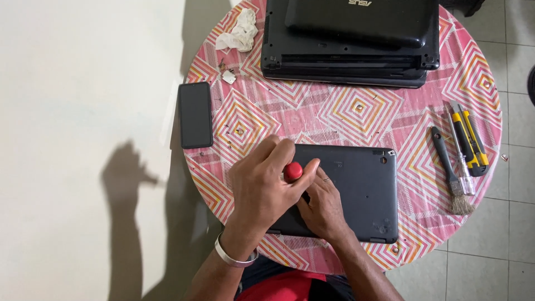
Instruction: Unscrewing and prying open the bottom panel of a laptop for repair.
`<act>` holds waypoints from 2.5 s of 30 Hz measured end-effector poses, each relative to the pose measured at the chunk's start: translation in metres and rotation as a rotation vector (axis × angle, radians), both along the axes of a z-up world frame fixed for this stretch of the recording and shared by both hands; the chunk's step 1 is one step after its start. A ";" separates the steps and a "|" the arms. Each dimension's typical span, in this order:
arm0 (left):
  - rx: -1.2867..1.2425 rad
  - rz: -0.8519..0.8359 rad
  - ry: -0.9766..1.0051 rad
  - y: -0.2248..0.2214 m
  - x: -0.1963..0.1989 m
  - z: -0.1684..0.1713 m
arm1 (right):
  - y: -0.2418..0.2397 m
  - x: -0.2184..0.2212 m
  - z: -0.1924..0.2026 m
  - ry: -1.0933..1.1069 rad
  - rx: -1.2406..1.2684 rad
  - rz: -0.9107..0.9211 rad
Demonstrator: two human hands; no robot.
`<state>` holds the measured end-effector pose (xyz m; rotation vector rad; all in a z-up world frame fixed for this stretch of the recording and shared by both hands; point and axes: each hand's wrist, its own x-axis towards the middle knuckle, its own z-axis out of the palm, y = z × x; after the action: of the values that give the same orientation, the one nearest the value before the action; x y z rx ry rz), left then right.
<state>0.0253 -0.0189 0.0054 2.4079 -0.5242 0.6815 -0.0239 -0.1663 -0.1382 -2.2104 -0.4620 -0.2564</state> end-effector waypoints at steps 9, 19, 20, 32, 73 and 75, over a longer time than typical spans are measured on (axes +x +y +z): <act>-0.206 -0.522 0.292 0.017 0.016 0.012 | 0.008 0.008 0.030 -0.112 0.019 0.088; 0.021 -0.051 0.068 0.000 0.016 -0.003 | 0.007 0.006 0.018 -0.055 0.027 -0.012; -0.016 -0.232 0.195 0.005 0.015 0.004 | 0.006 0.005 0.019 -0.018 0.041 0.005; -0.291 -0.104 0.091 0.011 0.023 -0.021 | 0.011 0.012 0.046 0.027 0.029 0.042; -0.698 0.446 0.384 0.084 -0.050 -0.080 | 0.007 0.006 0.044 0.049 0.132 0.076; -0.605 0.396 0.261 0.080 -0.048 -0.061 | 0.007 0.006 0.043 0.046 0.160 0.109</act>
<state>-0.0231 0.0606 -0.0551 1.9781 0.2514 0.5673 -0.0182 -0.1589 -0.0956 -2.0238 -0.5167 -0.1775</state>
